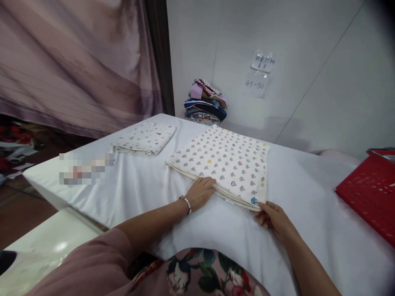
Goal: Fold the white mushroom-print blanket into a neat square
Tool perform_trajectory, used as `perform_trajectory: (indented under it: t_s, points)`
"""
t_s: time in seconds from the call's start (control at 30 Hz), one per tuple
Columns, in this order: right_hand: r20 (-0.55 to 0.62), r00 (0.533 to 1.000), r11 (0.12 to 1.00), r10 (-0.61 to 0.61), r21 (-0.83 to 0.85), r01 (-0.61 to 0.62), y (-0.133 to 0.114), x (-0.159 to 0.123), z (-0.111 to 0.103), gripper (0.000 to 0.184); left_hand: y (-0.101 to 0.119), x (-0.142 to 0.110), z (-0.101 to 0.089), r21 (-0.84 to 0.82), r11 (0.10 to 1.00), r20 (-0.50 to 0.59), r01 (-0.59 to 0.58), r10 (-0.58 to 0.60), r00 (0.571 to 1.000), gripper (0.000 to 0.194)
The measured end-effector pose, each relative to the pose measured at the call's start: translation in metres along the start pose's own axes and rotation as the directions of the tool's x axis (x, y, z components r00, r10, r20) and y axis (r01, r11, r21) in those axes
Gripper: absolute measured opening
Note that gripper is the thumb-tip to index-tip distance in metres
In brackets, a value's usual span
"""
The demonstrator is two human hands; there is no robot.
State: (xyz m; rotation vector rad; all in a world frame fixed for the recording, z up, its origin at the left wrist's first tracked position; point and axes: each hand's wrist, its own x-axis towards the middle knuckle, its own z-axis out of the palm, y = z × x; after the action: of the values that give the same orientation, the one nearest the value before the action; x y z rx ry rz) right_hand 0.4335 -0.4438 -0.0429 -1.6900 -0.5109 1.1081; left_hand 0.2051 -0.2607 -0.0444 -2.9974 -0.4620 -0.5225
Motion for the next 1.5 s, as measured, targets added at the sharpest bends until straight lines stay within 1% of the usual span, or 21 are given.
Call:
perform_trajectory:
  t_s: [0.07, 0.2, 0.27, 0.37, 0.43, 0.5, 0.53, 0.57, 0.6, 0.67, 0.73, 0.77, 0.8, 0.83, 0.9, 1.0, 1.07, 1.17, 1.33, 1.4, 1.5]
  points:
    - [0.002, 1.0, 1.0, 0.002, -0.021, -0.002, 0.0, -0.001, 0.0, 0.027, -0.001, 0.0, 0.0, 0.014, 0.999, -0.002, -0.03, 0.03, 1.0, 0.027]
    - [0.002, 1.0, 0.997, -0.006, -0.071, 0.006, -0.001, -0.001, 0.0, 0.028, -0.005, 0.001, 0.005, -0.009, 0.998, 0.041, -0.057, 0.057, 0.998, 0.029]
    - [0.0, 1.0, 0.992, -0.017, -0.123, 0.016, -0.001, -0.001, 0.001, 0.028, -0.006, 0.002, 0.007, -0.018, 0.998, 0.035, -0.067, 0.067, 0.997, 0.028]
    - [-0.079, 0.994, 0.96, -0.069, -0.277, 0.045, -0.002, -0.002, 0.003, 0.032, -0.006, 0.003, 0.008, -0.027, 0.997, 0.031, -0.077, 0.078, 0.996, 0.027]
    - [-0.134, 0.981, 0.897, -0.142, -0.436, 0.071, -0.003, -0.004, 0.005, 0.047, -0.006, 0.004, 0.008, -0.029, 0.997, 0.04, -0.073, 0.075, 0.996, 0.026]
    - [-0.167, 0.955, 0.778, -0.246, -0.622, 0.092, -0.005, -0.007, 0.005, 0.063, -0.006, 0.003, 0.008, -0.025, 0.997, 0.049, -0.067, 0.068, 0.996, 0.026]
    - [-0.178, 0.932, 0.692, -0.316, -0.715, 0.098, -0.005, -0.008, 0.006, 0.066, -0.006, 0.003, 0.009, -0.024, 0.998, 0.05, -0.064, 0.065, 0.997, 0.026]
    - [-0.181, 0.897, 0.594, -0.404, -0.797, 0.107, -0.004, -0.008, 0.006, 0.067, -0.006, 0.003, 0.009, -0.024, 0.998, 0.049, -0.063, 0.065, 0.997, 0.026]
    - [-0.16, 0.848, 0.487, -0.506, -0.864, 0.128, -0.004, -0.008, 0.006, 0.064, -0.007, 0.003, 0.01, -0.027, 0.998, 0.044, -0.064, 0.065, 0.997, 0.026]
    - [-0.02, 0.73, 0.27, -0.683, -0.936, 0.227, -0.001, -0.007, 0.007, 0.051, -0.007, 0.002, 0.011, -0.039, 0.997, 0.033, -0.065, 0.067, 0.997, 0.025]
    - [0.19, 0.628, 0.092, -0.754, -0.917, 0.388, 0.002, -0.005, 0.01, 0.035, -0.008, 0.002, 0.011, -0.053, 0.997, 0.025, -0.064, 0.066, 0.998, 0.024]
    - [0.285, 0.604, 0.041, -0.744, -0.883, 0.467, 0.001, -0.004, 0.012, 0.031, -0.008, 0.002, 0.011, -0.059, 0.996, 0.022, -0.066, 0.067, 0.998, 0.023]
    - [0.363, 0.6, 0.02, -0.713, -0.845, 0.535, 0.0, -0.004, 0.015, 0.029, -0.008, 0.002, 0.012, -0.064, 0.996, 0.02, -0.068, 0.069, 0.997, 0.022]
    - [0.418, 0.613, 0.029, -0.67, -0.811, 0.585, -0.003, -0.005, 0.019, 0.03, -0.008, 0.002, 0.012, -0.068, 0.995, 0.018, -0.071, 0.072, 0.997, 0.021]
    - [0.467, 0.677, 0.113, -0.568, -0.771, 0.627, -0.014, -0.008, 0.029, 0.028, -0.009, 0.002, 0.013, -0.071, 0.994, 0.011, -0.079, 0.08, 0.997, 0.021]
    - [0.462, 0.778, 0.254, -0.426, -0.764, 0.593, -0.037, -0.012, 0.047, 0.025, -0.009, 0.002, 0.014, -0.076, 0.993, -0.006, -0.086, 0.086, 0.996, 0.02]
    - [0.465, 0.804, 0.28, -0.371, -0.769, 0.574, -0.049, -0.009, 0.059, 0.026, -0.009, 0.002, 0.015, -0.086, 0.993, -0.012, -0.087, 0.086, 0.996, 0.02]
    - [0.495, 0.787, 0.269, -0.369, -0.753, 0.6, -0.057, 0.002, 0.075, 0.026, -0.01, 0.002, 0.014, -0.111, 0.991, -0.007, -0.08, 0.079, 0.997, 0.018]
    - [0.501, 0.752, 0.313, -0.429, -0.699, 0.643, -0.05, 0.017, 0.089, 0.029, -0.011, 0.001, 0.011, -0.23, 0.971, -0.022, -0.066, 0.063, 0.998, 0.016]
    - [0.492, 0.75, 0.329, -0.442, -0.689, 0.646, -0.046, 0.019, 0.091, 0.027, -0.012, 0.0, 0.011, -0.313, 0.95, -0.016, -0.016, 0.012, 1.0, 0.014]
    - [0.465, 0.755, 0.36, -0.462, -0.679, 0.639, -0.041, 0.018, 0.091, 0.024, -0.013, 0.001, 0.012, -0.399, 0.912, -0.009, 0.097, -0.109, 0.994, 0.014]
